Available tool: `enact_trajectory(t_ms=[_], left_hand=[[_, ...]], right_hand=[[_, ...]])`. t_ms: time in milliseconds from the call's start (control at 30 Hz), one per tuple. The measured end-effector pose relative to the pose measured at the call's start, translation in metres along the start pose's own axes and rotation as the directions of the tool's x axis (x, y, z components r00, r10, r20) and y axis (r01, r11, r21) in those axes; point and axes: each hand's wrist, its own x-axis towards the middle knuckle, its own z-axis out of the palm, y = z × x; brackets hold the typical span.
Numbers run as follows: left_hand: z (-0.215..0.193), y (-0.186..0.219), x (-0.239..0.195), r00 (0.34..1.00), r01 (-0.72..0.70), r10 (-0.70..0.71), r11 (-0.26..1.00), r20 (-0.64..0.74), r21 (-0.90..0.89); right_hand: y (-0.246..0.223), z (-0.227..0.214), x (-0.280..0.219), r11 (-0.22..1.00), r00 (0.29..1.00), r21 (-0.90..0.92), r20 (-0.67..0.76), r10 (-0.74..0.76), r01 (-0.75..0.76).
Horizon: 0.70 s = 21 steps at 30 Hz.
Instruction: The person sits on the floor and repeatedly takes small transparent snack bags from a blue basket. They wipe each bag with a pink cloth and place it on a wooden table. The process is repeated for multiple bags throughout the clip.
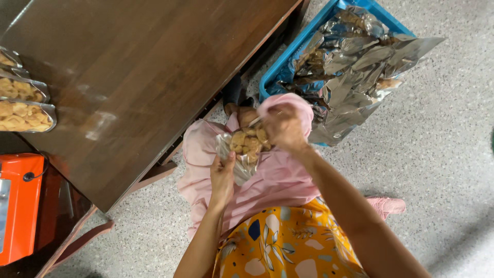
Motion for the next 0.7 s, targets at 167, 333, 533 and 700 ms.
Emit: enact_trajectory(t_ms=[167,333,533,700], left_hand=[[0.001,0.017,0.005,0.999,-0.031,0.028,0.993,0.028,0.113],[0.004,0.027,0.006,0.995,0.081,-0.09,0.984,0.05,0.159],[-0.003,0.016,0.006,0.996,0.032,-0.056,0.952,0.071,0.304],[0.003,0.03,-0.004,0.996,0.083,-0.086,0.978,0.008,0.192]], right_hand=[[0.069,-0.049,-0.04,0.196,0.674,0.844,0.236,0.7,-0.499],[0.02,-0.134,-0.098,-0.341,0.922,0.937,0.19,0.336,-0.069],[-0.102,-0.039,-0.011,0.965,0.965,0.051,-0.075,-0.252,0.256],[-0.048,-0.032,0.014,0.986,0.978,0.159,0.206,0.02,-0.054]])
